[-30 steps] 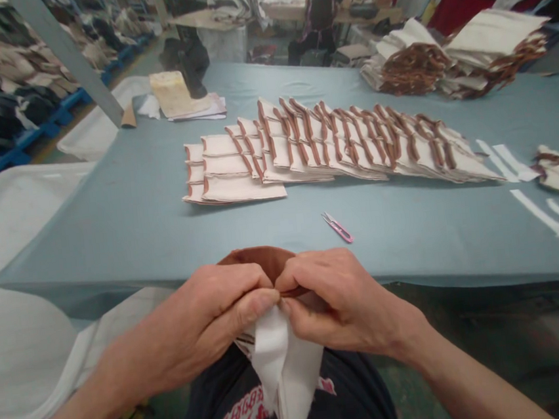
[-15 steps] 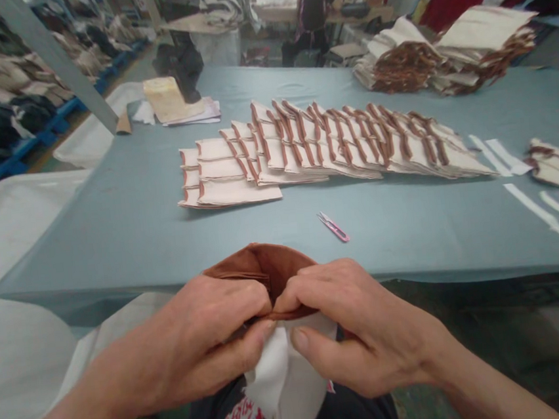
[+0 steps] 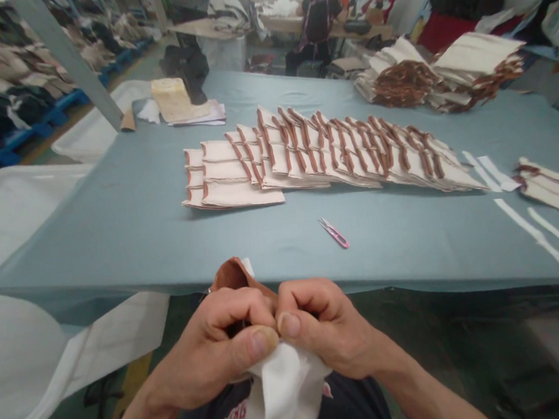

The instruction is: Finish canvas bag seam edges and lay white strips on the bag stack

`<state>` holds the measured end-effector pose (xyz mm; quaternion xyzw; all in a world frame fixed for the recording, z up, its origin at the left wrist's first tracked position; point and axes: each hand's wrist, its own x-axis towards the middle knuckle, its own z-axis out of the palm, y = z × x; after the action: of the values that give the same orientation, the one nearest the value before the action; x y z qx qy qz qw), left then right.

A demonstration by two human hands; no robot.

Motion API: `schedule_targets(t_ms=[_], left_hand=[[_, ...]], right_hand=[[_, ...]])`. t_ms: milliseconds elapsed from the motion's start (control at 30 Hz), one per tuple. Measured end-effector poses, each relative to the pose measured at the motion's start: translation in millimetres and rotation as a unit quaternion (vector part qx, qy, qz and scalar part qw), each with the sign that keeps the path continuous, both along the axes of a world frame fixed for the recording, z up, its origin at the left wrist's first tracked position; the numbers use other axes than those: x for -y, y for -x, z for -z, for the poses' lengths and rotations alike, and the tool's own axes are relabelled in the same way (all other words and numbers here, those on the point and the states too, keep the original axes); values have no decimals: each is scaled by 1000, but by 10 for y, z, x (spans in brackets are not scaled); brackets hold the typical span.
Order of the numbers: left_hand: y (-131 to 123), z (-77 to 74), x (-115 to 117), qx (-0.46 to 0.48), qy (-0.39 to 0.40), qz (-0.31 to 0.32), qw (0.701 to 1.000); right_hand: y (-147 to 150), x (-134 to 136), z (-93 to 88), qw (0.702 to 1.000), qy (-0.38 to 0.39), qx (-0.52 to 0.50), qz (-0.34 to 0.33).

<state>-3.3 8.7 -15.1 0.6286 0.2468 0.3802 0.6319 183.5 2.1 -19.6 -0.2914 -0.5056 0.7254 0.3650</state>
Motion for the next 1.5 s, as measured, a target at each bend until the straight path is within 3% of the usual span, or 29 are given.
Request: schedule_targets(t_ms=[133,233,333,500,700,800,1033,1233,1367,1500], left_hand=[[119,79,16,-40,42,27,998],[210,65,11,-92,22,43,995],[298,5,-9,-157,-16,65,985],[417,-190,-76,-220,-63,103,968],[378,-403,-189,-222,-63,161,960],[235,-436,-153,-244,-78,117,960],[-137,-348,9,-286,-137,-15,948],[-139,-202,-31,-207,-131,14,969],[-85,-203,-35,-164,-164,-25,972],[-3,-263,101,-194,-206,-35,958]], right_hand=[[64,82,134,999,18,-14,35],[82,98,228,997,57,-30,51],[49,99,275,997,45,-15,60],[-88,89,96,992,-83,94,17],[-183,66,-186,929,-315,191,19],[-191,53,-203,906,-357,221,43],[-223,21,-167,890,-364,267,72],[-333,8,-179,899,-370,231,49],[-439,-84,1,927,-329,167,65],[-427,-160,239,925,-331,141,118]])
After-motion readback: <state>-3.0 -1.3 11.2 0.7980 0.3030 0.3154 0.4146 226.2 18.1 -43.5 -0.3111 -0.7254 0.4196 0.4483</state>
